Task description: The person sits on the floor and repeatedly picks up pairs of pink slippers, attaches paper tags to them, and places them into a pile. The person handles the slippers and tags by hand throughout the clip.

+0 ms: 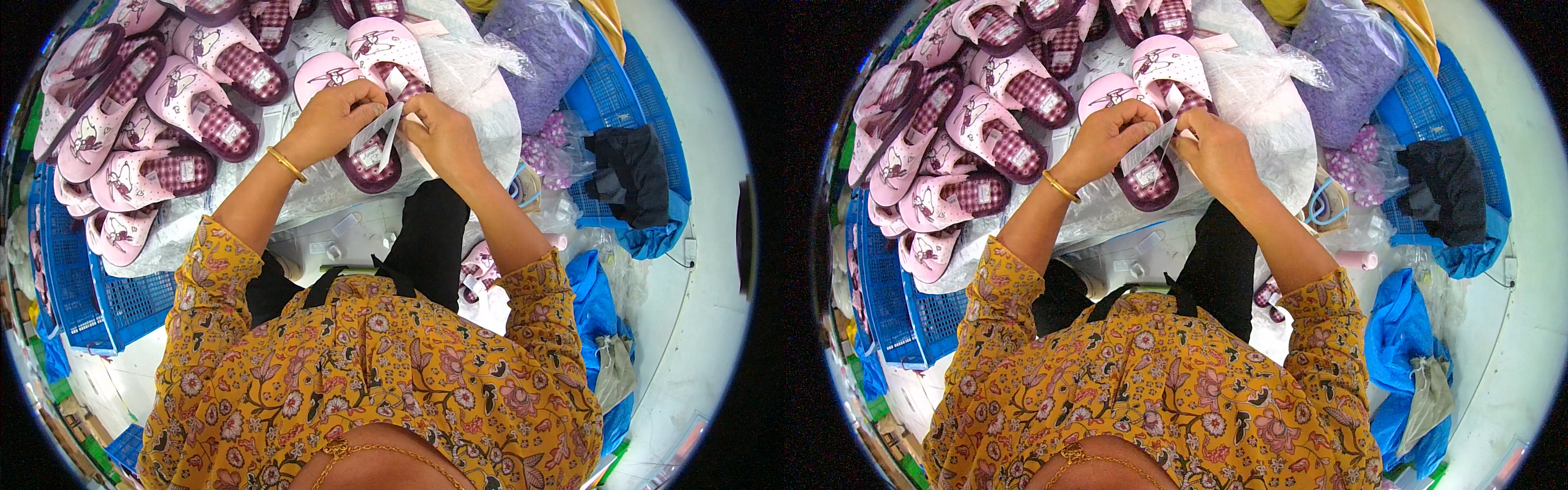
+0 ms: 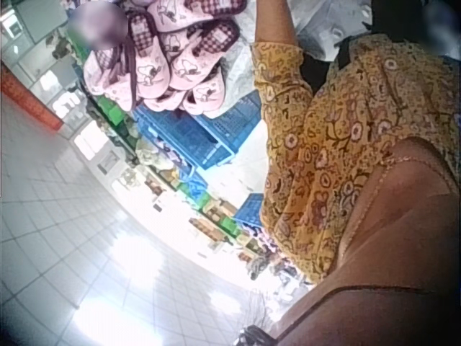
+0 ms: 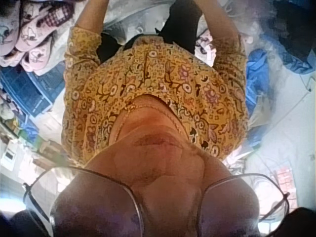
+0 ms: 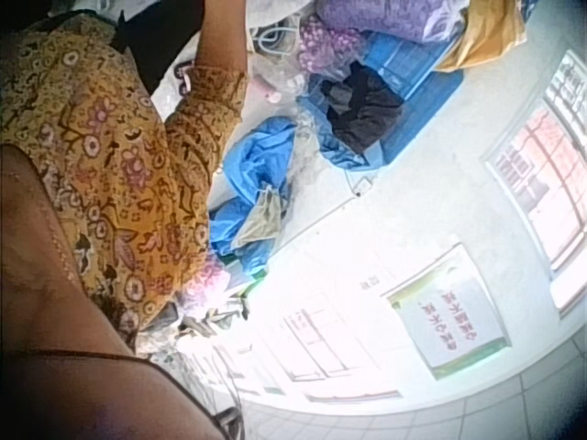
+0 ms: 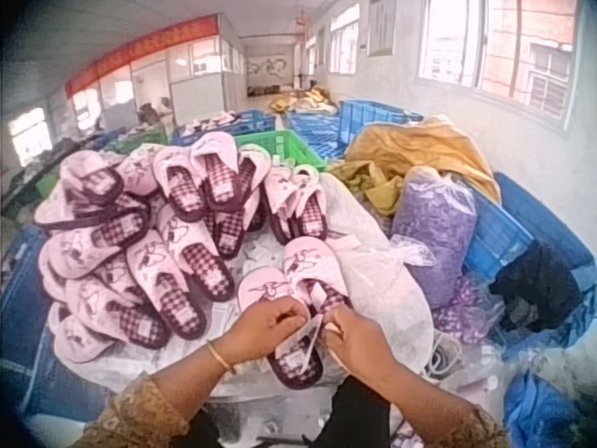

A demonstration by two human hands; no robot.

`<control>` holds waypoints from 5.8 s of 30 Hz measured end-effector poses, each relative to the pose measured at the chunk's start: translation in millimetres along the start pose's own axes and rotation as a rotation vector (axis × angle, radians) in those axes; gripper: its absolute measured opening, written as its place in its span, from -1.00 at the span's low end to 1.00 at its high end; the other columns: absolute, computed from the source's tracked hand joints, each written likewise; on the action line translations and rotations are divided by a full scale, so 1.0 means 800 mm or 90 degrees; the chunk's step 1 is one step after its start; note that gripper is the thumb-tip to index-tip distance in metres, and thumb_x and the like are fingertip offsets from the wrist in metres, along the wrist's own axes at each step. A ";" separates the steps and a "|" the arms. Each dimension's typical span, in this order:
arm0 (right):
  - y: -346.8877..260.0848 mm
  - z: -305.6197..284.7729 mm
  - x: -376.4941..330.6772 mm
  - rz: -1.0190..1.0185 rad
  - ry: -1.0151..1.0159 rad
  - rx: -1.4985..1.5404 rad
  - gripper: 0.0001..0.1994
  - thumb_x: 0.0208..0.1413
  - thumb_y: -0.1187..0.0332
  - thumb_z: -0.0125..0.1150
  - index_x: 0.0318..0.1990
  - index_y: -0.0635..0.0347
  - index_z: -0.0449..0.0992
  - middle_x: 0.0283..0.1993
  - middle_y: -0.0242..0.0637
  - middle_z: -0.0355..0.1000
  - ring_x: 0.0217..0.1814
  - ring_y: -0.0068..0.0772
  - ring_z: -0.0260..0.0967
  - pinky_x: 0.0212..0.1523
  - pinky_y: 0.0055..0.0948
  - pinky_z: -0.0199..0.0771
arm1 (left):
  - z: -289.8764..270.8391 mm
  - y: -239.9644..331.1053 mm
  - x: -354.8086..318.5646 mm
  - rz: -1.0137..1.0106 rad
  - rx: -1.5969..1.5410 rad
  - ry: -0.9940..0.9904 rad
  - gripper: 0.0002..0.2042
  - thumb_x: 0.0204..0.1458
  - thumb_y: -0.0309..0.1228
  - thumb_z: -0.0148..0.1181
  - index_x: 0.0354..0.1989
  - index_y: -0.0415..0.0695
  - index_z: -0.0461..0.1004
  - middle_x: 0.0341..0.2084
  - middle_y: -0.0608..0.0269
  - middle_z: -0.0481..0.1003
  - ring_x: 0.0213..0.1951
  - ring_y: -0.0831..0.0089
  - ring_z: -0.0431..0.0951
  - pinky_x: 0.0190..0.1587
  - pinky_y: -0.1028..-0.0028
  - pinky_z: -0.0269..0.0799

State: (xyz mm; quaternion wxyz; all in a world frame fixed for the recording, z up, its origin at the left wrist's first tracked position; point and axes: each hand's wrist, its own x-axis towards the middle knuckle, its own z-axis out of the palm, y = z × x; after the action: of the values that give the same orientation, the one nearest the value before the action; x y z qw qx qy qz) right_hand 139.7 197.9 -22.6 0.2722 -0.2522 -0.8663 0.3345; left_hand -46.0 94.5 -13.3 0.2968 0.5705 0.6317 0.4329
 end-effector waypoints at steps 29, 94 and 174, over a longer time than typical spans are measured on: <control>0.012 -0.003 0.018 -0.233 -0.021 -0.302 -0.91 -0.08 0.39 0.26 -0.40 0.16 0.52 -0.37 -0.18 0.48 -0.30 -0.08 0.49 -0.26 -0.18 0.45 | -0.004 0.011 -0.008 -0.009 0.060 0.067 -0.87 0.19 -0.45 0.14 -0.18 -0.23 0.55 -0.40 0.39 0.56 -0.36 0.71 0.46 -0.28 0.63 0.40; -0.051 0.013 0.043 -0.417 -0.130 -0.217 -0.75 -0.10 0.36 0.30 -0.19 0.04 0.60 -0.12 -0.33 0.45 -0.01 -0.21 0.38 0.01 -0.23 0.39 | 0.001 -0.011 -0.033 -0.084 -0.328 0.219 -0.90 0.25 -0.46 0.05 -0.18 -0.19 0.48 -0.47 0.42 0.47 -0.55 0.72 0.36 -0.51 0.68 0.27; 0.021 -0.002 0.015 -0.252 0.043 -0.004 -0.87 -0.10 0.53 0.36 -0.36 0.17 0.55 -0.27 -0.31 0.49 -0.24 -0.23 0.49 -0.21 -0.33 0.52 | 0.046 0.008 -0.009 -0.035 -0.043 0.087 -0.86 0.13 -0.55 0.17 -0.15 -0.24 0.47 -0.37 0.38 0.52 -0.32 0.67 0.48 -0.22 0.60 0.44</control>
State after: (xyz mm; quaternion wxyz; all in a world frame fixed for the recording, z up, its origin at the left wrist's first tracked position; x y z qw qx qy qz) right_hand 136.4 216.7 -29.7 0.3607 -0.0890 -0.8905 0.2628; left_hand -10.2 94.8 -25.0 0.2835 0.5118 0.6509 0.4839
